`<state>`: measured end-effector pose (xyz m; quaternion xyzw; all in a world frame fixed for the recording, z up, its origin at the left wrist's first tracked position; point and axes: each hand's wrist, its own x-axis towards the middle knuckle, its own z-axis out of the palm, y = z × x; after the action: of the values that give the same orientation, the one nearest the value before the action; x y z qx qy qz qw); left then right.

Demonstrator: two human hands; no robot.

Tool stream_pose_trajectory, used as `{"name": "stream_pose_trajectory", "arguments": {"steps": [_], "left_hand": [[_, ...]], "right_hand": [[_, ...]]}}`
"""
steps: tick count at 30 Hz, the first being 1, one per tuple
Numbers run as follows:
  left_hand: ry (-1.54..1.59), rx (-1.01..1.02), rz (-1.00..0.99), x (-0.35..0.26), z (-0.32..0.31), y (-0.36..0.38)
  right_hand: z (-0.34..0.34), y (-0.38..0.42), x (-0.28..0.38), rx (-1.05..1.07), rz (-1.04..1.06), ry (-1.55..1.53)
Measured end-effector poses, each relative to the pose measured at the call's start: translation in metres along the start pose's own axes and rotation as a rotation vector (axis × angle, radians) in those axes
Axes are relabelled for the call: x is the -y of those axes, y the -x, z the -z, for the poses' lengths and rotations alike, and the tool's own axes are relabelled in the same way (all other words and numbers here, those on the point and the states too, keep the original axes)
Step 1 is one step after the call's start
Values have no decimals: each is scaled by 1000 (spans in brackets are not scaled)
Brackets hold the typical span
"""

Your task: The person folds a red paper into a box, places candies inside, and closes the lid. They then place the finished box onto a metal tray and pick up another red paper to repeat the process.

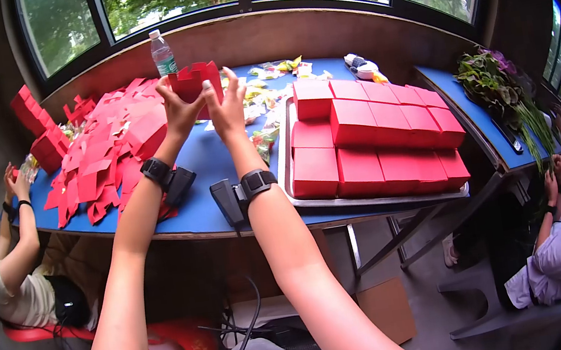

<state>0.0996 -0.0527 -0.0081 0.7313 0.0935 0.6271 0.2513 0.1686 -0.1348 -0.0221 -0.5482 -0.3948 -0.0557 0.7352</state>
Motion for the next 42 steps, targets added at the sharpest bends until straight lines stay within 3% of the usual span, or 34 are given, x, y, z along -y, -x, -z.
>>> {"name": "stream_pose_trajectory", "arguments": {"steps": [3, 4, 7, 8, 11, 15, 20, 25, 27, 29, 31, 35, 37, 39, 42], "left_hand": [[46, 3, 143, 4, -3, 2], [45, 66, 240, -11, 1, 2], [20, 116, 171, 6, 2, 4], [17, 116, 171, 13, 2, 5], [186, 300, 198, 32, 1, 5], [549, 226, 472, 15, -2, 4], [580, 257, 588, 1, 5, 1], [485, 229, 584, 7, 3, 1], [542, 358, 533, 2, 2, 3], [553, 409, 482, 10, 0, 5], [247, 508, 296, 12, -2, 8], [436, 507, 396, 2, 0, 8], [418, 504, 356, -1, 0, 8], [479, 459, 434, -4, 1, 9], [508, 475, 521, 4, 2, 5]], "right_hand": [[-1, 7, 6, 163, 95, -1], [0, 7, 7, 232, 24, 33], [-2, 7, 2, 240, 187, 56], [-1, 7, -1, 280, 102, 62], [-4, 7, -7, 237, 146, 92], [-4, 5, -6, 205, -10, 17], [-5, 3, -7, 151, 40, 34], [-10, -6, -18, 59, -180, -318], [-4, -10, -24, 137, -446, -445], [-5, -9, -29, 84, -458, -370], [-2, -8, -26, 57, -480, -361], [-7, -14, -41, 37, -469, -358], [-6, -11, -36, 52, -472, -390], [-7, -9, -34, 50, -528, -594], [-8, -8, -35, 88, -494, -516]]}}
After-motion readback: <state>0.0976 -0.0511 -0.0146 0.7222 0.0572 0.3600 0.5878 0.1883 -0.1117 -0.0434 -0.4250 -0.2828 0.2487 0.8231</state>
